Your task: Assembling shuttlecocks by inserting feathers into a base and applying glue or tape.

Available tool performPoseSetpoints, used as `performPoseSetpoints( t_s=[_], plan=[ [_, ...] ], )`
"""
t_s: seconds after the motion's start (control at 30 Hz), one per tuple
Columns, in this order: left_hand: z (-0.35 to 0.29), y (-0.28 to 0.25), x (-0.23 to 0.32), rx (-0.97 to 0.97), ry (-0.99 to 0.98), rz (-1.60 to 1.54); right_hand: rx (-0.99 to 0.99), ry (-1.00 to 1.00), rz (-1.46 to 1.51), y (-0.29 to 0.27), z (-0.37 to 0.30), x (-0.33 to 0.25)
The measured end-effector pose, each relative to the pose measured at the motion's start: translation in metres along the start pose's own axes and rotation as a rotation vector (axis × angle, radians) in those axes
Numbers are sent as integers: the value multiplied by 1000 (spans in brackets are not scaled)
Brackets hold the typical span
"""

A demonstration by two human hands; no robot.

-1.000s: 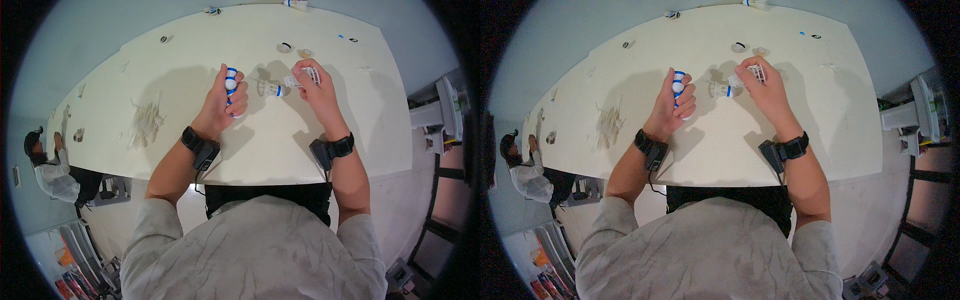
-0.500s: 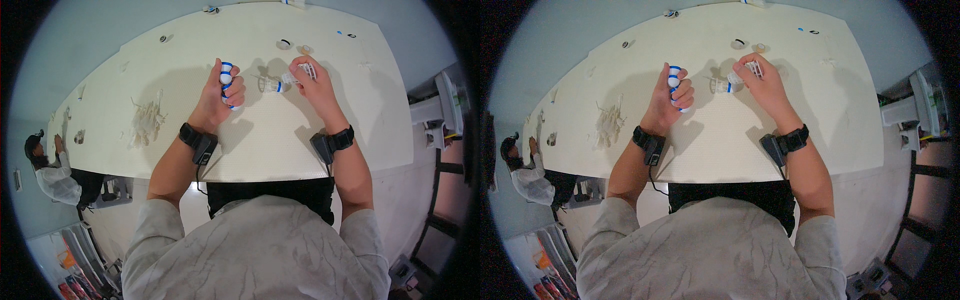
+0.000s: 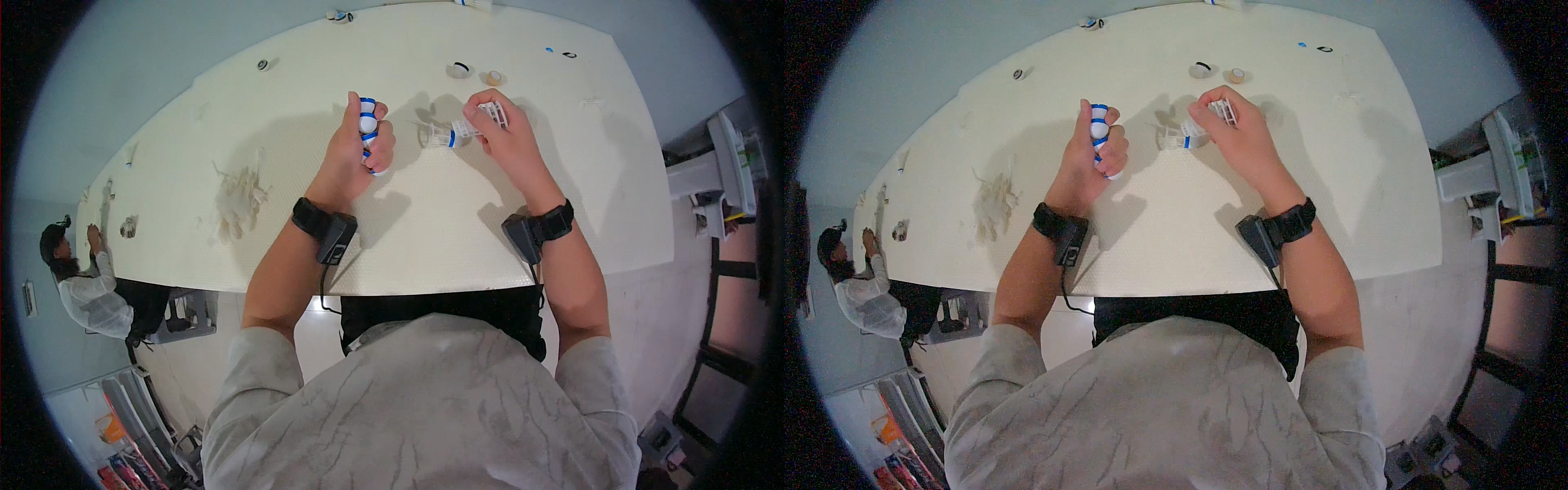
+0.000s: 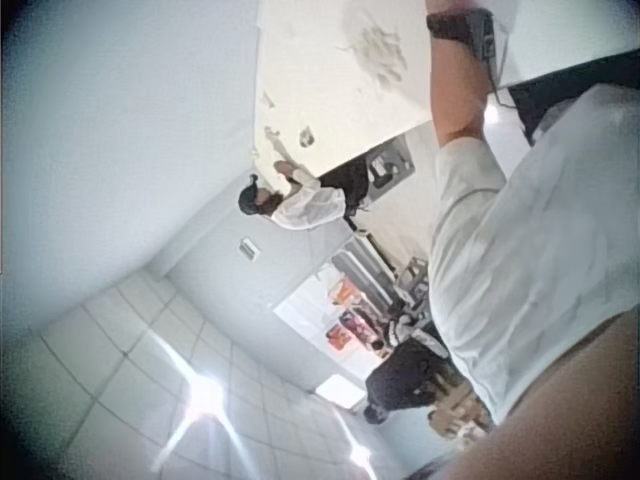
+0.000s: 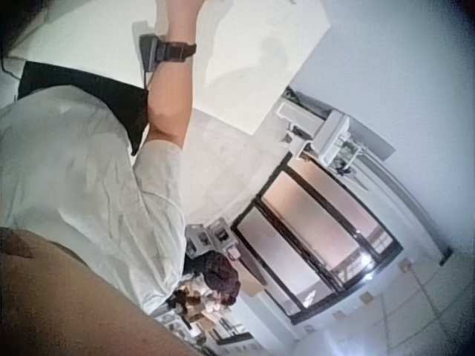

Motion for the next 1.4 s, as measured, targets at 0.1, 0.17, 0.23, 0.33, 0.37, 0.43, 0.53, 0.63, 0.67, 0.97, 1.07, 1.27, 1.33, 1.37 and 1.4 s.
performPoseSetpoints(
  t_s=[0.1,0.17,0.23,0.33,0.37,0.43,0.53,0.63,0.67,0.97,1.07,1.27,1.33,1.37,1.4],
  plan=[
    [0,2,1,-37,8,41,-19,-2,13,-1,1,-3],
    [-1,5,1,-60,4,71,-37,100,103,1,0,1],
    [-2,8,1,-45,7,155,-39,97,113,2,0,0],
    [-4,9,-1,-79,-18,170,-1,-41,6,-6,2,-4],
    [-3,7,-1,-88,-22,168,37,-172,-113,-10,2,-11],
    [-3,4,-3,-127,-33,71,48,-164,-288,-14,-1,-19],
    [-2,5,-2,-138,-10,98,75,-185,-575,-19,-3,-23],
    [-1,5,-3,-113,-24,140,36,-241,-822,-19,-6,-18],
    [-2,5,-2,-110,-21,141,-19,-268,-956,-14,-6,-16],
    [1,5,-6,-57,-51,240,-21,-250,-1044,-8,-14,-29],
    [-4,4,-2,-22,-70,249,-74,-194,-1110,-2,-14,-25],
    [-2,3,-4,-42,-70,245,-98,-182,-1133,6,-19,-31],
    [-2,5,-4,-32,-77,244,-99,-168,-1148,5,-21,-32],
    [-2,5,-2,-9,-69,252,-101,-221,-1076,5,-23,-37],
    [-3,5,0,13,-60,260,-104,-273,-1004,6,-25,-42]
  ],
)
Point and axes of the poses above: each hand's wrist, its own z-axis towards the middle knuckle, its own y-axis out of the palm, x = y × z, the point moved 7 cm from there along z, towards the middle knuckle, and after that the axes turned 3 degrees about z, right-handed, at the moved point
